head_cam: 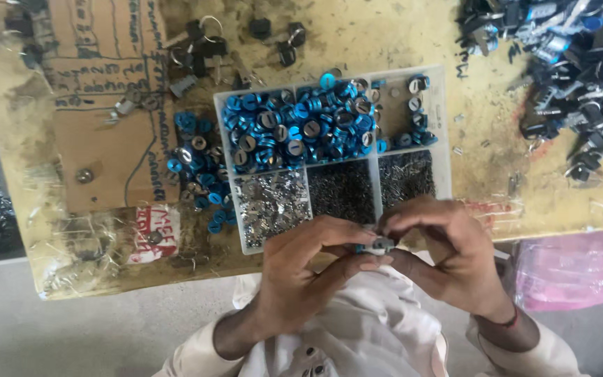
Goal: The person assembles keyrings by hand, inserting small metal pins into blue plastic caps and attaching them to metal keyrings. The person repeatedly picks components from a compartmentalized tray, assembles each unit, and places the finished keyrings on the table.
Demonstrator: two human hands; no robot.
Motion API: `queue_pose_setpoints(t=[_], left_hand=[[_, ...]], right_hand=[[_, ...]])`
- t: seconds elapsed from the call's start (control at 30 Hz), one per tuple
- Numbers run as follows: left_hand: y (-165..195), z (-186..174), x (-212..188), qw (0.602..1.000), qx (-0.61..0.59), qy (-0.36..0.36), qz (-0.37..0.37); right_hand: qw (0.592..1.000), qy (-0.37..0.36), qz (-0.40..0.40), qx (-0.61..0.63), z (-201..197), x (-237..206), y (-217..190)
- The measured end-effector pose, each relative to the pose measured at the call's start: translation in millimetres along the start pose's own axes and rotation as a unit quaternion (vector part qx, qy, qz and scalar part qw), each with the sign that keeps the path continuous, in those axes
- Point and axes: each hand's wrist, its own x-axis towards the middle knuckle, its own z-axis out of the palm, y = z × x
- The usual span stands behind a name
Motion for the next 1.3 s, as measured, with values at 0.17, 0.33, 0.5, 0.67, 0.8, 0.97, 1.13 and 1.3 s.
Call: queue_pose_setpoints(t=[0.17,0.33,0.5,0.67,0.8,0.97,1.13,1.3], left_hand=[[1.1,-3.8,-2.5,0.994,-0.018,-0.021,-0.101],[-4.9,-4.7,-3.6,0.982,-0.053,-0.016,-0.182],[-13.1,-5.9,-4.1,0.961,-0.186,-0.076,-0.192],[-21.1,-8.1,-2.4,0.944,-0.279,-0.104,-0.141],[-23.9,-11.2,-2.4,0.958,-0.217,-0.096,-0.161],[-26.5,-12.5,-4.4,0.961,-0.215,-0.092,-0.147],[-29.3,-8.3,-5.6,0.964,-0.201,-0.088,-0.149],[-32.9,-3.6,-2.7,0.968,-0.197,-0.108,-0.112]], right_hand=[[0.995,-0.013,-0.012,-0.094,3.0,2.9,-6.0],[0.988,-0.060,-0.037,-0.136,-2.8,8.5,-11.9],[0.979,-0.108,-0.084,-0.150,-22.9,2.1,-15.6],[0.996,0.048,-0.077,0.005,-74.1,-19.2,-22.9],[0.905,0.338,-0.056,0.252,-149.1,-17.0,-5.2],[0.867,0.377,-0.057,0.321,-177.4,-23.6,44.6],[0.916,0.397,0.000,-0.051,-182.8,-15.4,64.7],[0.806,0.231,-0.034,-0.544,-168.3,14.3,70.5]])
